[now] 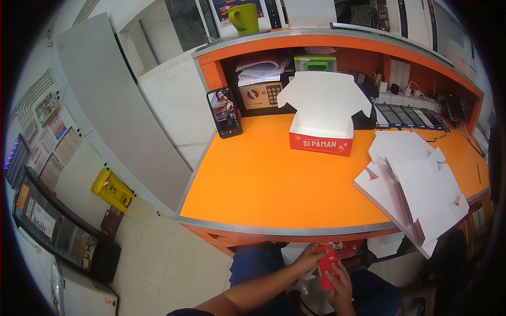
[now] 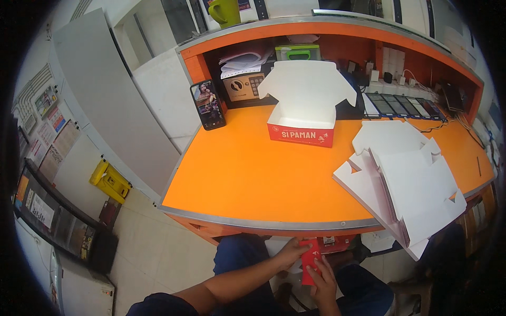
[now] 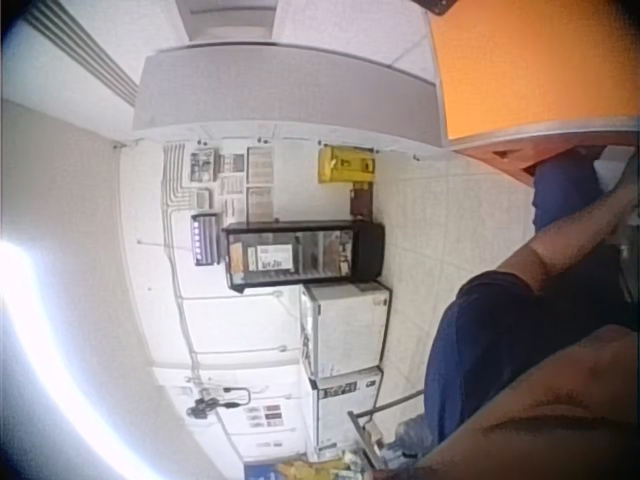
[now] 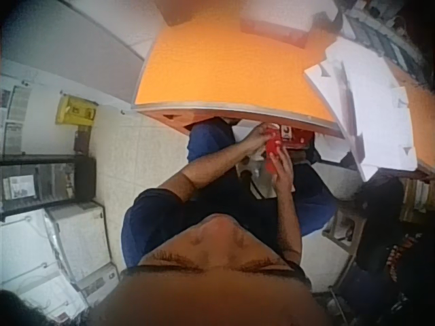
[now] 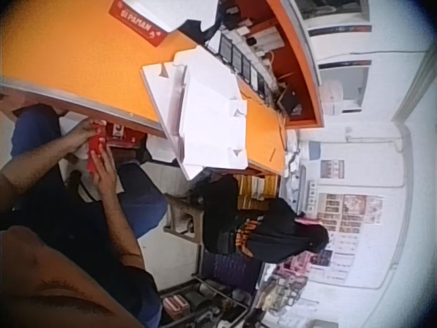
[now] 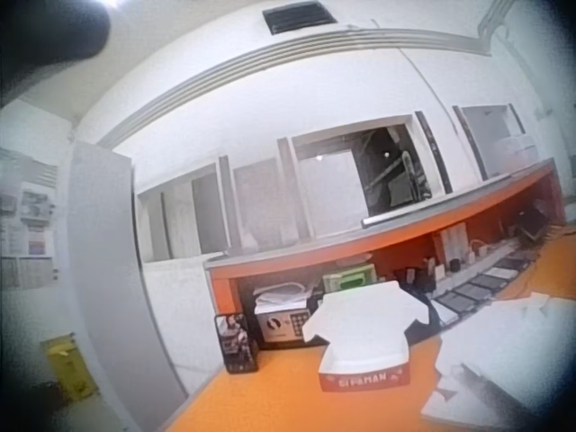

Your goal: The person assembles white cardboard boxes by folding the flaps and tucking them into slots. They handle multiple flat-packed box pieces, fold them into shape, and place the finished boxes on the orange desk.

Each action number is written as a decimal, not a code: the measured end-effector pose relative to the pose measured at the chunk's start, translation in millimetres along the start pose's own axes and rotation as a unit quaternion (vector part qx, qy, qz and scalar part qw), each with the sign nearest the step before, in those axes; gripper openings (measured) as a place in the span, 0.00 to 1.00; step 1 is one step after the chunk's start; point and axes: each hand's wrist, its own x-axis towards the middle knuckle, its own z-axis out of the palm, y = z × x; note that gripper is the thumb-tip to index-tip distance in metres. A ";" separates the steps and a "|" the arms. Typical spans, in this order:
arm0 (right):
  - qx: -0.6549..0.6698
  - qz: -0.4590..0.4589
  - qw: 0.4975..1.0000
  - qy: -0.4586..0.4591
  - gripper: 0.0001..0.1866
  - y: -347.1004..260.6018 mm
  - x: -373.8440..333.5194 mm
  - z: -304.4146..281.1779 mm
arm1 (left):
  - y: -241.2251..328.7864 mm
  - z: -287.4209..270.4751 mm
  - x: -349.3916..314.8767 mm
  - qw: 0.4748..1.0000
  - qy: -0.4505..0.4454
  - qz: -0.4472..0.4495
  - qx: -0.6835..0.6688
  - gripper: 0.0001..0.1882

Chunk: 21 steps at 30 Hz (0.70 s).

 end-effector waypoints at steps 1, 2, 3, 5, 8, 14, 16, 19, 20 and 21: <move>0.009 -0.006 1.000 0.004 0.26 3.1 -2.1 1.5 | 1.2 -3.6 3.7 1.000 -0.006 -0.002 -0.029 0.19; 0.031 -0.009 0.999 0.038 0.25 6.7 -2.5 3.5 | 0.8 -5.3 5.9 0.999 -0.028 0.004 -0.039 0.19; 0.053 -0.012 0.996 0.071 0.25 10.2 -2.6 5.6 | -1.2 -5.1 6.7 0.999 -0.026 -0.001 -0.045 0.20; 0.057 0.014 0.992 0.113 0.23 9.6 -1.7 7.1 | 4.1 3.3 1.0 0.998 -0.022 -0.013 -0.058 0.21; -0.006 0.077 0.991 0.113 0.22 7.7 -1.9 8.5 | -2.1 11.3 -1.4 0.997 -0.014 -0.032 -0.070 0.22; -0.100 0.057 0.993 0.025 0.31 13.0 -1.8 7.5 | -14.0 12.1 -6.5 0.988 -0.077 -0.077 -0.110 0.19; -0.105 0.060 0.993 0.017 0.34 15.3 -4.1 10.0 | -11.9 12.8 -8.7 0.986 -0.088 -0.103 -0.096 0.17; -0.090 0.072 0.993 0.013 0.35 14.8 -3.1 8.3 | -8.5 15.5 -12.4 0.986 -0.084 -0.127 -0.064 0.17; -0.090 0.064 0.994 0.011 0.35 14.3 -2.4 7.8 | -12.0 13.5 -12.5 0.986 -0.087 -0.125 -0.060 0.17; -0.090 0.057 0.994 0.009 0.35 13.6 -1.7 6.9 | -14.8 11.8 -12.5 0.987 -0.089 -0.124 -0.057 0.17</move>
